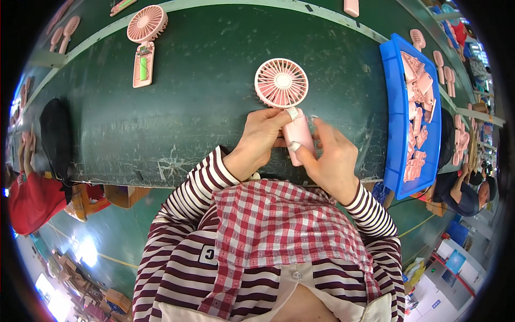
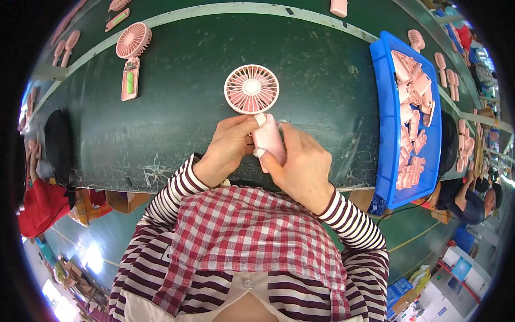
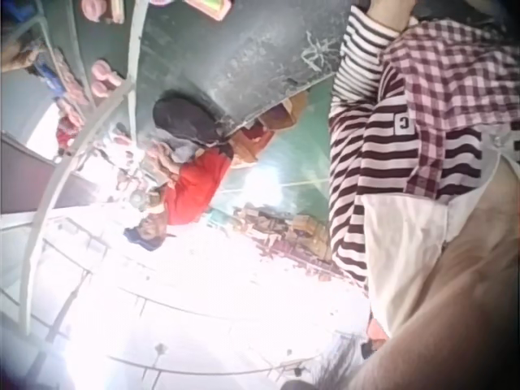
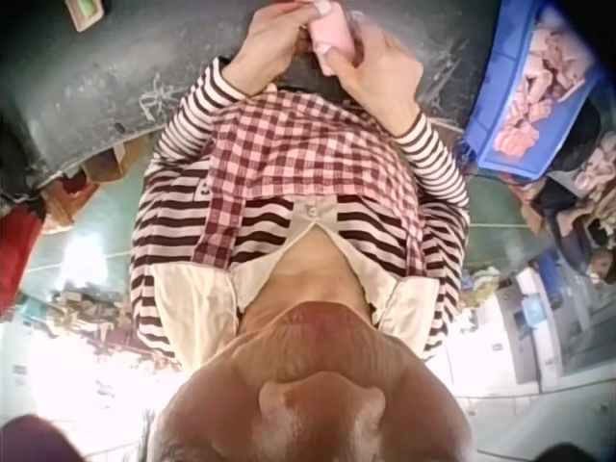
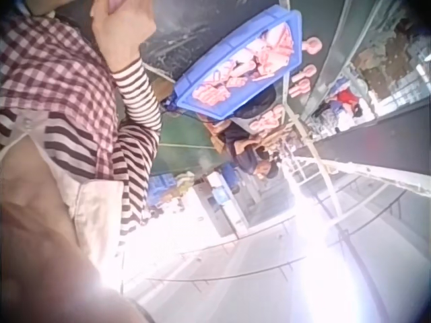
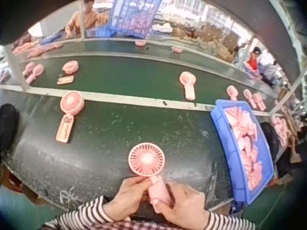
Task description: The person assembles portable fans by fitting circuit components into the fan handles, snapping on the plastic back covers by hand, and placing the assembled fans onto the conveyor belt.
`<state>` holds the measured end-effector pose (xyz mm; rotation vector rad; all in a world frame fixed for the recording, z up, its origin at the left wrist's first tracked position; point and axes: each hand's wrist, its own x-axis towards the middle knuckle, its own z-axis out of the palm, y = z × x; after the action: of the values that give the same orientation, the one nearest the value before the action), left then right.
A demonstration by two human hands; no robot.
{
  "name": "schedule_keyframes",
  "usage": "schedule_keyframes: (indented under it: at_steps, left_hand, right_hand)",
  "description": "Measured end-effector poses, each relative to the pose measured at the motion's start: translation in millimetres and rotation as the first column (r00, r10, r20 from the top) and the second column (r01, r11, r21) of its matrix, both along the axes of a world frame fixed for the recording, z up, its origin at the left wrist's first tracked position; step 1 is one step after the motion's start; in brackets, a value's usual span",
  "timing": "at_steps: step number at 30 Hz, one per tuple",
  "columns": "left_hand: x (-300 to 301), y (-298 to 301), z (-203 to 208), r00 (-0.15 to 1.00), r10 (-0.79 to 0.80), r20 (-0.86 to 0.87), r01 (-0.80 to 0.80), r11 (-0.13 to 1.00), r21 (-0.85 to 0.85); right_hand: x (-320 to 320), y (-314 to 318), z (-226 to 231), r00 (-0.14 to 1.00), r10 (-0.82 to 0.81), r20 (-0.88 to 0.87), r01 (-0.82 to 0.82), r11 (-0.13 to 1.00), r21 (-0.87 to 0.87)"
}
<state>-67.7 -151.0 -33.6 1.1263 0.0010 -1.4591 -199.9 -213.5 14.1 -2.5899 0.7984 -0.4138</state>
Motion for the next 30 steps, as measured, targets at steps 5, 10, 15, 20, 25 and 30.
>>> schedule_keyframes:
  at_steps: [5, 10, 15, 20, 25, 30]
  left_hand:
    - [5.2, 1.2, 3.8, 1.000, 0.001, 0.009, 0.000, 0.996, -0.091]
    - [4.6, 3.7, -8.6, 1.000, 0.023, 0.007, -0.021, 0.966, -0.257]
    - [3.7, 4.4, -8.7, 0.999, 0.043, -0.016, -0.046, 0.939, -0.342]
    - [3.1, 4.8, -10.2, 0.999, 0.033, -0.003, -0.032, 0.924, -0.382]
    - [-4.6, 3.7, -3.1, 0.997, 0.074, -0.021, -0.077, 0.941, -0.331]
    - [-6.5, 5.4, -1.3, 0.998, 0.040, 0.044, -0.023, 0.943, -0.332]
  right_hand:
    - [-11.2, -5.4, -5.8, 0.974, -0.180, -0.139, 0.225, 0.858, 0.462]
    - [-1.0, -8.8, -21.7, 0.981, -0.194, -0.019, 0.114, 0.492, 0.863]
    - [1.4, -7.0, -21.1, 0.979, -0.201, 0.043, 0.048, 0.426, 0.903]
    - [2.5, -6.2, -18.0, 0.979, -0.205, 0.003, 0.093, 0.460, 0.883]
    - [12.2, -4.1, -12.0, 0.951, -0.310, -0.009, 0.117, 0.331, 0.936]
    - [11.8, -4.6, -15.7, 0.929, -0.369, 0.031, 0.086, 0.298, 0.951]
